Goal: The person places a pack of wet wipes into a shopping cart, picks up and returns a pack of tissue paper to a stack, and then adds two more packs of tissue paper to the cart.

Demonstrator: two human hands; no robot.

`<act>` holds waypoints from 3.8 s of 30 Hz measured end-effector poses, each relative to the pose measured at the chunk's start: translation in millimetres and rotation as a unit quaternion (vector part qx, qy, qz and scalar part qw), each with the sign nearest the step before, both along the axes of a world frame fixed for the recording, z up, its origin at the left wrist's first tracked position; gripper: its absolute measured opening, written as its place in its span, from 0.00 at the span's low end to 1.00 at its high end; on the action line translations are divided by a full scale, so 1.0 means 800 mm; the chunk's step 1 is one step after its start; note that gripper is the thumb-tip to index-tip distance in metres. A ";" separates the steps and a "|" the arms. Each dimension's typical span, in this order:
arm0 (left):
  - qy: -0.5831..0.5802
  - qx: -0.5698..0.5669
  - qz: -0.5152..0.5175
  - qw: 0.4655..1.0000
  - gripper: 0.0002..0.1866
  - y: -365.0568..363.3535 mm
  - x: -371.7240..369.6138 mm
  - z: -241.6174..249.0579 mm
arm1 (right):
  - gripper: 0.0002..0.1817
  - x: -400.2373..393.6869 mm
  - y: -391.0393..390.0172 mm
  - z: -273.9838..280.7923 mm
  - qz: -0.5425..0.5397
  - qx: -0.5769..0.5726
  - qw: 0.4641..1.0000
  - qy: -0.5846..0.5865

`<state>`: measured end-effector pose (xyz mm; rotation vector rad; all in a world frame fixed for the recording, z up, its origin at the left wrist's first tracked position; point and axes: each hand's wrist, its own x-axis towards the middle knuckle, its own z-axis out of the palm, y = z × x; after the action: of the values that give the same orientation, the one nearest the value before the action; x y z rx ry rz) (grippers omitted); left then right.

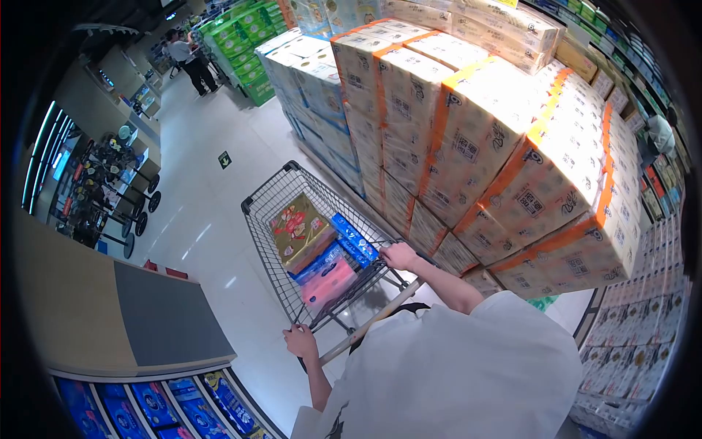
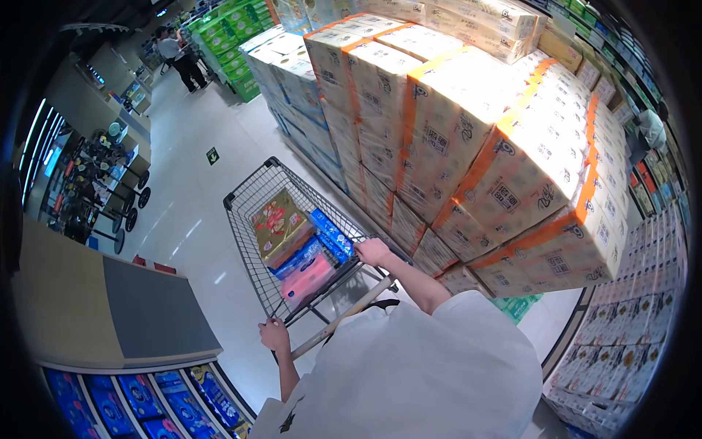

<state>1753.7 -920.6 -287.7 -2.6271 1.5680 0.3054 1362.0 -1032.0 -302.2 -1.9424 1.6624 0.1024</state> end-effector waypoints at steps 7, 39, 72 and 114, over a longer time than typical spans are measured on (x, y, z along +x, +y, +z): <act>-0.006 -0.002 -0.015 1.000 0.14 -0.070 0.021 -0.013 | 0.14 0.016 -0.049 -0.009 -0.016 -0.015 1.000 0.001; -0.038 0.005 -0.077 0.996 0.14 -0.361 0.083 -0.094 | 0.13 0.066 -0.281 -0.096 -0.075 -0.052 0.995 -0.039; 0.311 -0.357 -0.716 0.513 0.32 -0.597 -0.453 0.302 | 0.17 -0.073 -0.253 0.033 -0.616 -0.135 0.155 -0.761; 0.451 -0.386 -0.571 0.568 0.40 -0.511 -0.215 0.304 | 0.40 -0.006 -0.272 0.173 -0.468 -0.163 0.320 -0.807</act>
<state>1581.6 -1329.0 -44.8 -0.7681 3.9361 1.0723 1357.4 -1249.9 -163.8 -0.0454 0.7611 -1.9673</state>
